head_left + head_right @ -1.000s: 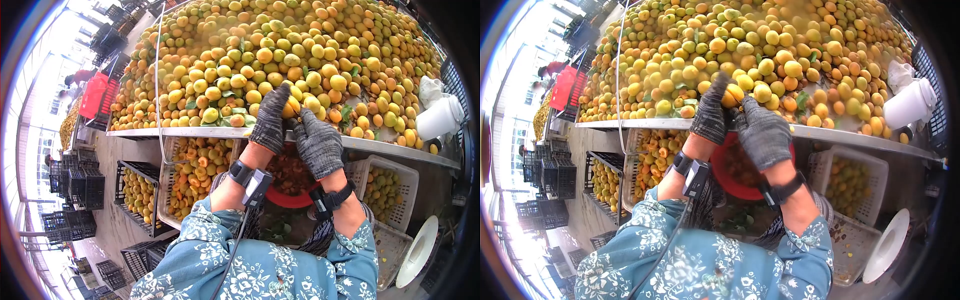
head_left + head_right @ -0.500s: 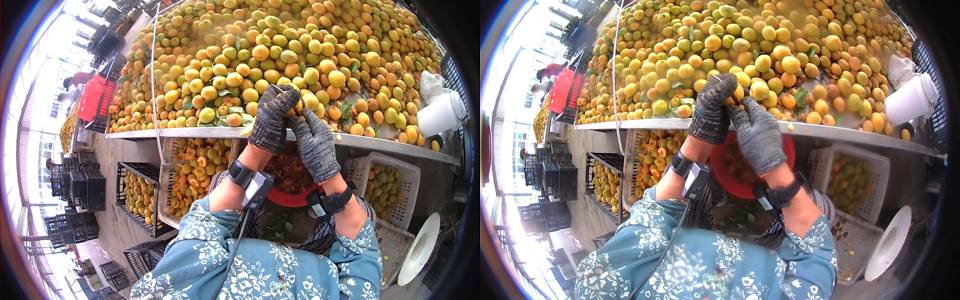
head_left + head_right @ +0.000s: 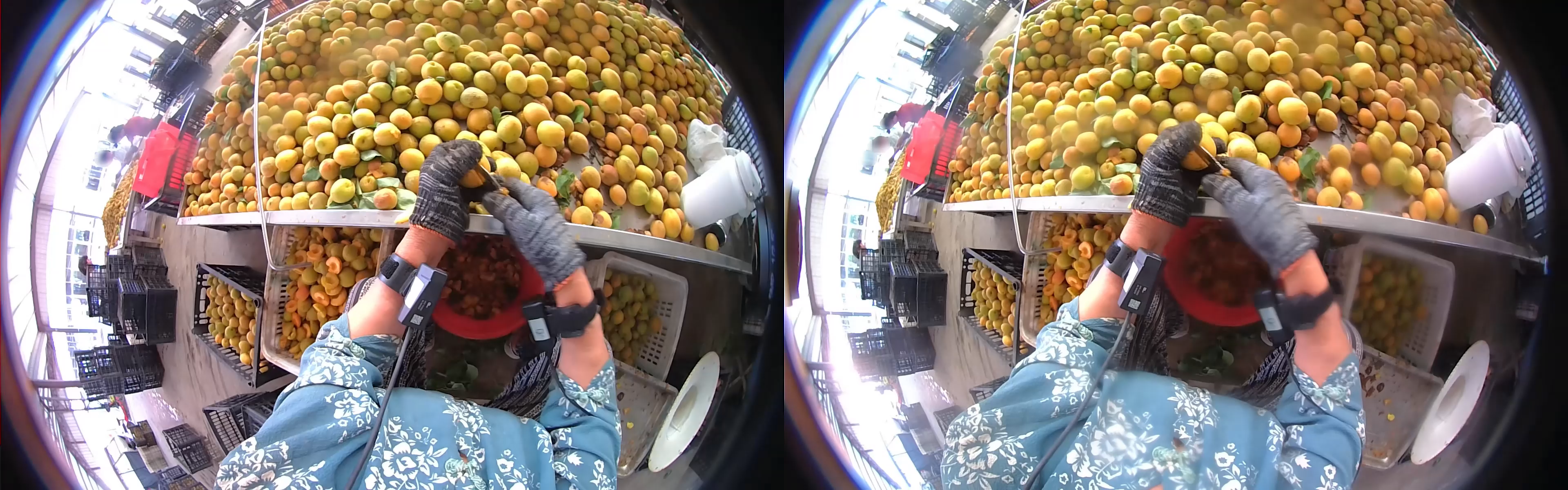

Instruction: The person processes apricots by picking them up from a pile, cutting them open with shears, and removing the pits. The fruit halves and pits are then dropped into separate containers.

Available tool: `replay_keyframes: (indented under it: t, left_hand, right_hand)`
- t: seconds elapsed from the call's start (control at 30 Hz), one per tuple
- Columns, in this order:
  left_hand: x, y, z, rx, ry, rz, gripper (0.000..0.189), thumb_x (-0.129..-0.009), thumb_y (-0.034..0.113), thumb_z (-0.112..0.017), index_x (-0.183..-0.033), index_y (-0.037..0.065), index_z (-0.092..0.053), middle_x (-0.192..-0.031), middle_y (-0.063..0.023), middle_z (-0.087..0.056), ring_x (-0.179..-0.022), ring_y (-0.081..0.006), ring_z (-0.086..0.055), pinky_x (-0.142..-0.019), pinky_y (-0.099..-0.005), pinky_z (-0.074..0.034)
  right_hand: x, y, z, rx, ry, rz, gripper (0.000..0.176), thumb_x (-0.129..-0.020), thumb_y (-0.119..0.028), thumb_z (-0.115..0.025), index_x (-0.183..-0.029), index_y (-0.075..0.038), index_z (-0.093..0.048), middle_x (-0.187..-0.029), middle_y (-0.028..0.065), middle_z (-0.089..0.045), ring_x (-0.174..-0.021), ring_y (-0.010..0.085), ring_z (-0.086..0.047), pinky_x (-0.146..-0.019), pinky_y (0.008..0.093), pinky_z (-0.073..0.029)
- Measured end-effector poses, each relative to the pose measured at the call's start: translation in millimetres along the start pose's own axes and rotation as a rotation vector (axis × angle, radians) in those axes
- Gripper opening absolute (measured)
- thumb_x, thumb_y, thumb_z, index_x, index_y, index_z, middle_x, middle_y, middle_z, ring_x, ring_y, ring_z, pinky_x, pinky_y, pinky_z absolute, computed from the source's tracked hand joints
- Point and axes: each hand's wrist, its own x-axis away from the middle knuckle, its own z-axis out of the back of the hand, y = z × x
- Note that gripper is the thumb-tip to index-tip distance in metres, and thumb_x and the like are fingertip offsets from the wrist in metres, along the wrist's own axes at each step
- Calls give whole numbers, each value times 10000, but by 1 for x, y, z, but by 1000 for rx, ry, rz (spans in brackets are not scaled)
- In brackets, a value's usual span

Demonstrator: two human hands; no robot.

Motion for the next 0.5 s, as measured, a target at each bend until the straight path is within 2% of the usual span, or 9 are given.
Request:
replay_keyframes:
  t: [0.03,0.07,0.1,0.17,0.2,0.23,0.3,0.43,0.5]
  left_hand:
    - [-3,2,1,46,69,2,205,-842,208,-662,-968,59,-597,-842,-67,-625,-786,-190,-641,-703,-372,-567]
    - [-3,11,2,86,83,63,358,-832,267,-691,-1050,14,-562,-904,-170,-630,-825,-332,-658,-685,-503,-577]
    - [-3,16,5,81,84,57,358,-832,267,-691,-1050,14,-562,-904,-170,-630,-825,-332,-658,-685,-503,-577]
    - [-1,23,6,134,37,236,459,-829,357,-688,-1088,5,-545,-965,-203,-633,-827,-354,-661,-665,-504,-579]
    - [2,18,3,63,19,237,525,-828,428,-672,-1113,6,-540,-1013,-217,-633,-839,-358,-661,-673,-500,-579]
    - [4,14,-1,64,17,243,525,-828,428,-672,-1113,6,-540,-1013,-217,-633,-839,-358,-661,-673,-500,-579]
    - [7,5,-8,118,-27,319,534,-830,437,-669,-1130,16,-538,-1007,-197,-638,-850,-342,-661,-678,-497,-579]
    - [20,5,-20,165,-142,353,374,-864,325,-647,-1100,49,-558,-965,-142,-648,-816,-293,-660,-695,-447,-576]
    - [21,-4,-24,195,-45,301,342,-884,314,-619,-1103,55,-573,-994,-119,-649,-857,-240,-654,-740,-400,-571]
  right_hand:
    - [0,0,10,30,-20,-121,319,-869,-294,-640,-989,2,-644,-823,162,-659,-792,268,-628,-748,371,-477]
    - [2,-8,22,-41,-54,-206,288,-864,-269,-654,-967,-1,-642,-804,124,-653,-771,218,-613,-730,346,-477]
    - [4,-14,31,-111,-87,-289,258,-859,-245,-667,-945,-3,-640,-785,86,-647,-750,168,-599,-712,321,-477]
    - [0,-8,34,-406,90,-403,194,-831,-168,-703,-930,-15,-637,-770,24,-616,-725,96,-548,-675,270,-468]
    - [0,-9,34,-435,234,-393,193,-801,-133,-738,-911,-16,-630,-782,5,-615,-718,81,-543,-659,246,-466]
    - [-2,-9,29,-433,238,-397,193,-801,-133,-738,-911,-16,-630,-782,5,-615,-718,81,-543,-659,246,-466]
    - [-8,1,17,-395,346,-74,248,-789,-166,-759,-939,-18,-628,-787,11,-622,-718,89,-545,-672,257,-474]
    - [-11,0,7,-286,263,-64,370,-766,-233,-776,-1045,-36,-636,-830,30,-653,-756,109,-587,-721,277,-495]
    - [-12,-6,8,-264,249,-26,378,-767,-249,-768,-1055,-38,-644,-847,36,-662,-781,110,-606,-735,278,-500]
